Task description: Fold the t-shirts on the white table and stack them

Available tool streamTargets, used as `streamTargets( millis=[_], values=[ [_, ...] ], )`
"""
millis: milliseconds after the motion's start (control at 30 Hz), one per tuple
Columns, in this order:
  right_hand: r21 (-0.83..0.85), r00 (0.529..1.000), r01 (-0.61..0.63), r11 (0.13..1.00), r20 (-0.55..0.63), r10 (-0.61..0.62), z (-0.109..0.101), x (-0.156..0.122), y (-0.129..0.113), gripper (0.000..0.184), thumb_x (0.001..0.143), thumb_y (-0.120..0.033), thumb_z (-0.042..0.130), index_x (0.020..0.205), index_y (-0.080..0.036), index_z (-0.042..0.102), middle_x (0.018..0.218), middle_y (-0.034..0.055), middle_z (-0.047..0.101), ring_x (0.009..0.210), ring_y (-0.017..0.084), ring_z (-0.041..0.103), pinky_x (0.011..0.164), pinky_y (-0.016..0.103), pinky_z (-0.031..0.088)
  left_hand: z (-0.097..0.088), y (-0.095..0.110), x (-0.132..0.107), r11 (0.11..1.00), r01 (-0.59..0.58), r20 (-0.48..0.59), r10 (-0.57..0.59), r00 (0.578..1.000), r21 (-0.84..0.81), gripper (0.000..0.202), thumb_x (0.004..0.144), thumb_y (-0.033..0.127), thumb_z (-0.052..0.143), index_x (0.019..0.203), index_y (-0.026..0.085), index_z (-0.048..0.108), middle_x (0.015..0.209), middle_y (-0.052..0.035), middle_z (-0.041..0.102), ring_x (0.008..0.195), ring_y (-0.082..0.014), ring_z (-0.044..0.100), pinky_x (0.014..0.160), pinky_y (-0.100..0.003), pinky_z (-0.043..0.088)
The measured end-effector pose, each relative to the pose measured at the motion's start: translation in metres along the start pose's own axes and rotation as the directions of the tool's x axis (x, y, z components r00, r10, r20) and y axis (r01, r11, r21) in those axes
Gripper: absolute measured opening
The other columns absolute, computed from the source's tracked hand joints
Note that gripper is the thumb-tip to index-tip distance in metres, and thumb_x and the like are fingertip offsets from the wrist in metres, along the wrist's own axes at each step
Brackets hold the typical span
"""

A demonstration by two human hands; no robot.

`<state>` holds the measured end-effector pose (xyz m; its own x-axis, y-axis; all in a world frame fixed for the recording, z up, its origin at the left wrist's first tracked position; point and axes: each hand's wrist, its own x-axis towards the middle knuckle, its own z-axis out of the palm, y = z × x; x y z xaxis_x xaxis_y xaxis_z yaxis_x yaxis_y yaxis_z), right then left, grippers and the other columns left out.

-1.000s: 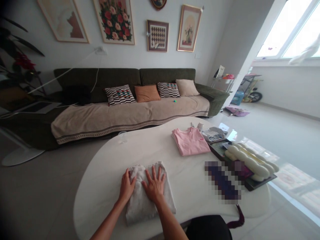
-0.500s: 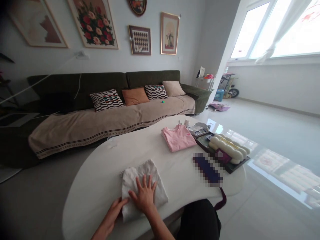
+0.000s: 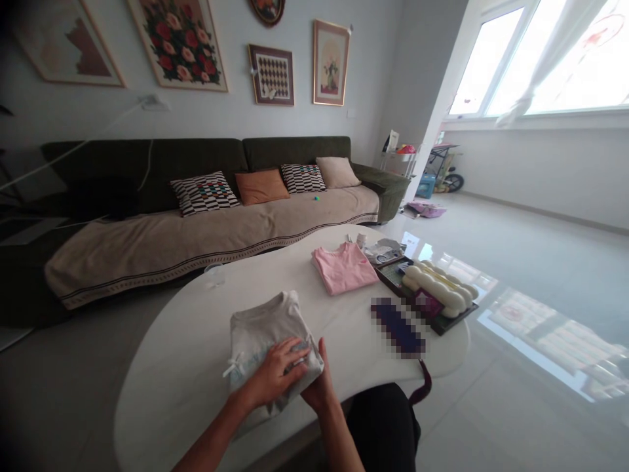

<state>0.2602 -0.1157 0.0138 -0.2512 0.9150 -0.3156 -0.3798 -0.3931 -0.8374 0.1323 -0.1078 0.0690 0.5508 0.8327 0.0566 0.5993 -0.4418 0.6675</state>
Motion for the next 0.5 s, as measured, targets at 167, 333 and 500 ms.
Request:
streamTargets(
  millis=[167,333,500],
  values=[
    [-0.446,0.978,-0.134,0.885,-0.201,0.047,-0.064,-0.018,0.006,0.071,0.080,-0.067,0.011,0.113,-0.019,0.051,0.080,0.0059,0.063,0.069,0.016,0.061,0.060,0.026,0.044,0.023,-0.054,-0.018,0.986,0.166,-0.089,-0.165,0.982,0.009,0.040,0.079,0.038,0.047,0.114,0.023,0.057,0.130,-0.0080,0.045,0.122,-0.0233,0.037,0.102,-0.040,0.028],
    [-0.672,0.963,-0.182,0.718,-0.269,-0.008,-0.082,0.005,-0.002,0.051,0.076,-0.060,0.040,0.097,-0.017,0.056,0.077,0.0037,0.061,0.065,0.014,0.057,0.058,0.024,0.042,0.037,-0.109,-0.053,0.848,0.522,-0.475,-0.499,0.725,-0.094,0.047,0.076,0.036,0.044,0.112,0.007,0.052,0.109,-0.0179,0.056,0.098,-0.0245,0.057,0.086,-0.036,0.045],
    [-0.838,0.930,-0.208,0.505,-0.330,-0.164,-0.052,0.044,0.000,0.029,0.079,-0.037,0.046,0.100,-0.017,0.051,0.087,0.0091,0.062,0.088,0.021,0.056,0.074,0.031,0.039,0.048,-0.108,-0.064,0.769,0.606,-0.306,-0.638,0.707,-0.204,0.040,0.073,0.038,0.047,0.103,0.011,0.053,0.092,-0.0123,0.065,0.088,-0.0224,0.061,0.081,-0.031,0.046]
  ],
)
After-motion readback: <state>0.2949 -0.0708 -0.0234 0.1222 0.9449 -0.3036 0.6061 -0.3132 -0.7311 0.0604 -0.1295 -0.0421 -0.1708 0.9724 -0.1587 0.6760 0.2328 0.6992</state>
